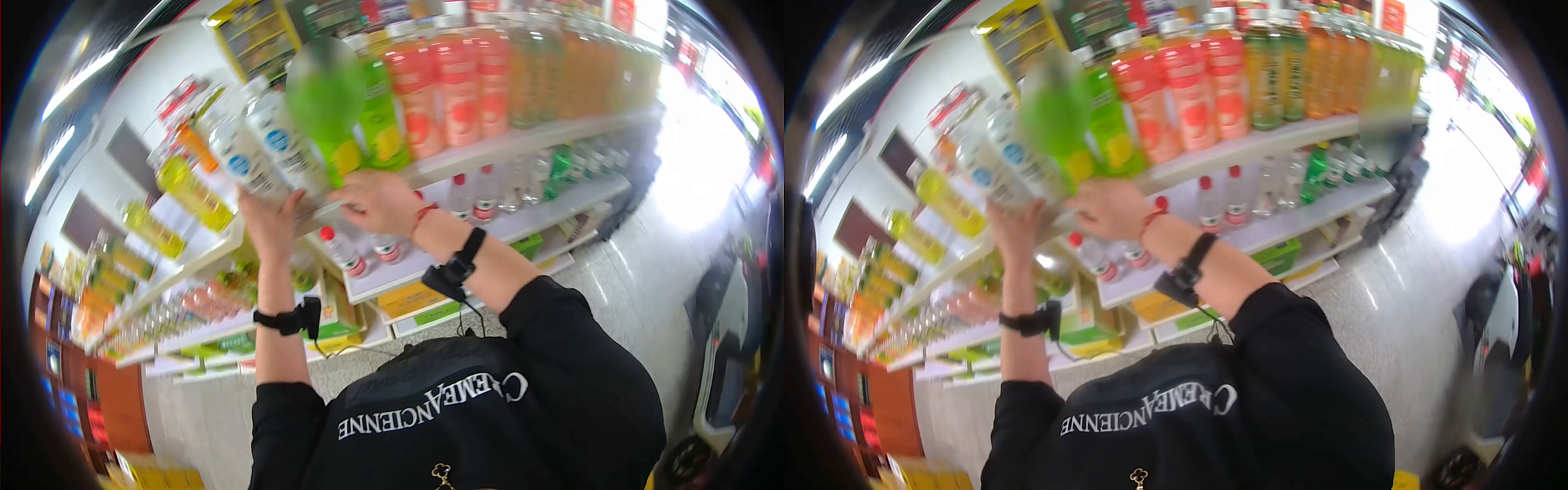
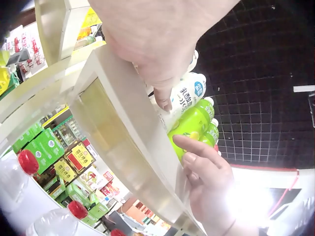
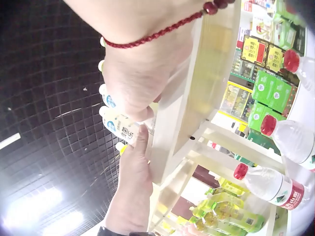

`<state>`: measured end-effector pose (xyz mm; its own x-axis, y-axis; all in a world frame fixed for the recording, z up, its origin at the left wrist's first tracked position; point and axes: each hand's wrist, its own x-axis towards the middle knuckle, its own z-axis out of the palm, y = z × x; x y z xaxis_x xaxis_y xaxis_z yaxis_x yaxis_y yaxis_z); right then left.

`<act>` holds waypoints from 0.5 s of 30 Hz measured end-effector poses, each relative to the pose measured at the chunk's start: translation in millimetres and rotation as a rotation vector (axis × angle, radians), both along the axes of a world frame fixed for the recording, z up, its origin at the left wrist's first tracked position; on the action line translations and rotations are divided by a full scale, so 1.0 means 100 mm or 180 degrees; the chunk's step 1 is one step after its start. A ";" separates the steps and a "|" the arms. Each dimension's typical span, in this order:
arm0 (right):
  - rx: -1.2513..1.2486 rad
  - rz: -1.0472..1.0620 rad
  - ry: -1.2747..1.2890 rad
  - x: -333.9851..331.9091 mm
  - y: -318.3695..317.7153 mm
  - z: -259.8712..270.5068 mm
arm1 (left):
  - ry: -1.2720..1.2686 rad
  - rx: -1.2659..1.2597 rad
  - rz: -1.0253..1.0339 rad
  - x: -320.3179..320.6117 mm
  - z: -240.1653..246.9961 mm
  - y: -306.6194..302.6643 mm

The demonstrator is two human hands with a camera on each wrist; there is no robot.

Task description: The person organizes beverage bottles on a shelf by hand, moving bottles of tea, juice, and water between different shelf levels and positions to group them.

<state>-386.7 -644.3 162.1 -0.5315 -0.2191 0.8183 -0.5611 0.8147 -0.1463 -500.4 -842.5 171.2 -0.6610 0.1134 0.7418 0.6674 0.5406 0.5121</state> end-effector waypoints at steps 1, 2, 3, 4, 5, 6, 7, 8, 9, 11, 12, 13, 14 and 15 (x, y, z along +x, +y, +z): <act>-0.0042 0.0066 0.0089 -0.01 0.00 -0.02 | 0.0133 -0.0050 0.0179 0.03 0.00 0.00; -0.0073 -0.0062 0.0124 -0.02 0.01 -0.05 | 0.0169 -0.0079 0.0051 0.03 -0.01 -0.01; -0.0093 0.0053 0.0181 -0.04 0.03 -0.07 | 0.0160 -0.0076 0.0048 0.02 -0.02 -0.02; -0.0110 0.0181 0.0236 -0.05 0.04 -0.09 | 0.0148 -0.0073 0.0059 0.01 -0.03 -0.02; -0.0133 0.0092 0.0268 -0.06 0.05 -0.09 | 0.0179 -0.0098 -0.0030 0.02 -0.04 -0.03; -0.0171 0.0259 0.0301 -0.06 0.06 -0.09 | 0.0142 -0.0099 -0.0040 0.03 -0.05 -0.03; -0.0209 0.0438 0.0329 -0.03 0.07 -0.10 | 0.0098 -0.0101 -0.0039 0.07 -0.07 -0.03; -0.0225 0.0378 0.0347 0.02 0.10 -0.12 | 0.0113 -0.0121 -0.0099 0.13 -0.11 -0.03; -0.0422 0.0619 0.0339 0.08 0.12 -0.15 | 0.0079 -0.0089 -0.0033 0.20 -0.15 -0.03; -0.0758 0.0813 -0.0298 0.32 0.20 -0.17 | 0.0061 -0.0062 -0.0006 0.30 -0.28 -0.07; -0.0765 0.0776 -0.0289 0.46 0.28 -0.28 | -0.0057 0.0092 -0.0176 0.32 -0.38 -0.11; -0.0836 0.0622 -0.0494 0.58 0.38 -0.45 | -0.0179 0.0253 -0.0348 0.37 -0.46 -0.14; -0.0909 0.0464 -0.0697 0.72 0.51 -0.63 | -0.0181 0.0253 -0.0391 0.45 -0.52 -0.16; -0.0783 0.0238 -0.0908 0.91 0.69 -0.84 | 0.0215 -0.0263 -0.0065 0.55 -0.58 -0.19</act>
<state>-296.0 -575.1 77.8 -0.7354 -0.0815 0.6727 -0.5262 0.6942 -0.4911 -445.7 -861.2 113.3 -0.6068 0.1890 0.7721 0.7102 0.5650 0.4199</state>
